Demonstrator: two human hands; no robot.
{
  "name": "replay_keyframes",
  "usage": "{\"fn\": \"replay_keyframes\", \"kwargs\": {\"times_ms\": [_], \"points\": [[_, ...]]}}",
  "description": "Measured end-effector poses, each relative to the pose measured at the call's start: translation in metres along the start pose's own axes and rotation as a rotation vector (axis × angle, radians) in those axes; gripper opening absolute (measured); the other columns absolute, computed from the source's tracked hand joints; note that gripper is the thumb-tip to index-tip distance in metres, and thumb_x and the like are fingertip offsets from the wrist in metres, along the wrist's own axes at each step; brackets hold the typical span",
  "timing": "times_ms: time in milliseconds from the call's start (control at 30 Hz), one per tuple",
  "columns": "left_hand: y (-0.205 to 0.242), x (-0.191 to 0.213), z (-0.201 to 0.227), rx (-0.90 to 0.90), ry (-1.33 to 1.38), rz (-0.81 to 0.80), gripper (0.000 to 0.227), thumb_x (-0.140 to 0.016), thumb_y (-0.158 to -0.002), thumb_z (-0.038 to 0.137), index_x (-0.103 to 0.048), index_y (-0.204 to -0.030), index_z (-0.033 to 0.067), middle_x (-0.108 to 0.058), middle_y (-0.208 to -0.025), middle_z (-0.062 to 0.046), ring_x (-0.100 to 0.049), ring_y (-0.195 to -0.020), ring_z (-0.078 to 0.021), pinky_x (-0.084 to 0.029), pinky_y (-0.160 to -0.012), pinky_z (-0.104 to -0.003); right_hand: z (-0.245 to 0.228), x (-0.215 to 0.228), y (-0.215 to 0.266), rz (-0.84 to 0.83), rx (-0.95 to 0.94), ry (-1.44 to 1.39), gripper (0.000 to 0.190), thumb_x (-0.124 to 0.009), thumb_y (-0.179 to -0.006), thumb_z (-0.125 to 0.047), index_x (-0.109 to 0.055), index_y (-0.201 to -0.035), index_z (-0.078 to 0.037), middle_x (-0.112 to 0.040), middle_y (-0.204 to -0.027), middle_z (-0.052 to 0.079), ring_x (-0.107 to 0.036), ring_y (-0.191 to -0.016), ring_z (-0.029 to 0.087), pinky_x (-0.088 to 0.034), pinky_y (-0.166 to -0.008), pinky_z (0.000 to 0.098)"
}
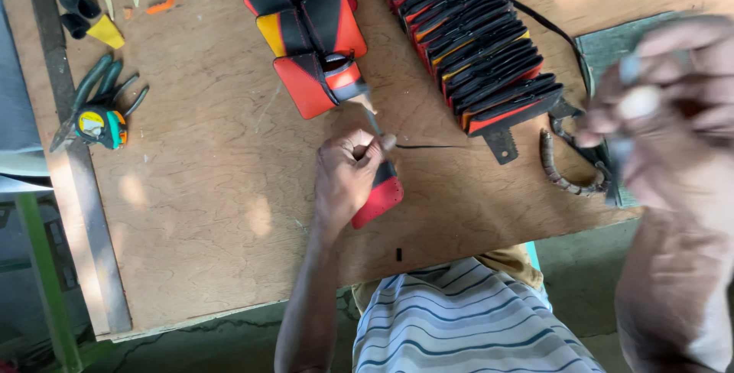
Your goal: The person assembles a small red and black pouch by hand, inserting a zipper and threading a black strap through the top. They use scissors to trim the strap and then place the finished pouch on a stack of similar items.
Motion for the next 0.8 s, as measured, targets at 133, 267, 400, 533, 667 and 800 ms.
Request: {"fn": "replay_keyframes", "kwargs": {"times_ms": [133, 267, 400, 533, 667, 800], "points": [[-0.001, 0.005, 0.000, 0.076, -0.049, -0.002, 0.026, -0.068, -0.101, 0.016, -0.068, -0.123, 0.0023, -0.066, -0.070, -0.004, -0.057, -0.063, -0.0060, -0.050, -0.058, -0.028, 0.036, -0.054, -0.003, -0.046, -0.040, 0.175, 0.033, -0.062, -0.096, 0.007, -0.058, -0.128, 0.002, -0.068, -0.111, 0.008, -0.073, -0.091, 0.019, -0.066, -0.084, 0.0357], [0.006, 0.007, 0.010, 0.071, 0.068, -0.034, 0.027, -0.066, -0.106, 0.017, -0.064, -0.129, 0.0020, -0.067, -0.082, -0.006, -0.056, -0.071, -0.0081, -0.049, -0.062, -0.029, 0.071, -0.074, 0.000, -0.046, -0.154, 0.263, 0.019, -0.065, -0.099, 0.009, -0.068, -0.117, 0.007, -0.074, -0.105, 0.015, -0.076, -0.092, 0.019, -0.066, -0.086, 0.0339], [0.033, -0.008, 0.050, -0.122, 0.388, -0.387, 0.021, -0.063, -0.106, 0.017, -0.067, -0.122, 0.0036, -0.070, -0.089, -0.006, -0.065, -0.081, -0.0075, -0.053, -0.068, -0.029, 0.090, -0.087, 0.003, -0.029, -0.152, 0.287, 0.010, -0.070, -0.097, 0.007, -0.071, -0.107, 0.007, -0.075, -0.106, 0.015, -0.073, -0.094, 0.017, -0.061, -0.085, 0.0283], [0.040, -0.015, 0.065, -0.185, -0.053, -0.334, 0.017, -0.071, -0.100, 0.020, -0.073, -0.090, 0.0056, -0.069, -0.068, -0.006, -0.059, -0.052, -0.0108, -0.045, -0.050, -0.030, 0.100, -0.098, 0.004, 0.007, -0.144, 0.215, 0.013, -0.071, -0.098, 0.006, -0.072, -0.111, 0.004, -0.075, -0.108, 0.015, -0.074, -0.093, 0.018, -0.061, -0.083, 0.0293], [0.047, -0.013, 0.059, -0.105, 0.009, -0.328, 0.020, -0.071, -0.098, 0.022, -0.074, -0.088, 0.0052, -0.071, -0.070, -0.005, -0.060, -0.052, -0.0119, -0.045, -0.050, -0.030, 0.081, -0.104, -0.009, -0.025, -0.035, -0.073, 0.019, -0.068, -0.104, -0.001, -0.072, -0.123, 0.000, -0.075, -0.109, 0.013, -0.076, -0.092, 0.019, -0.066, -0.078, 0.0330], [0.053, 0.007, 0.049, -0.137, 0.235, -0.167, 0.018, -0.069, -0.104, 0.019, -0.075, -0.114, 0.0059, -0.077, -0.095, -0.003, -0.072, -0.080, -0.0073, -0.058, -0.070, -0.024, 0.053, -0.110, -0.013, -0.043, 0.011, 0.069, 0.018, -0.068, -0.106, -0.004, -0.072, -0.124, -0.001, -0.073, -0.100, 0.010, -0.068, -0.076, 0.011, -0.054, -0.056, 0.0213]]}}
Point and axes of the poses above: each hand's wrist, its own y-axis away from the middle knuckle, its own x-axis out of the back of the hand, z = x × y, the point moved 7 cm from there along -y, towards the middle knuckle
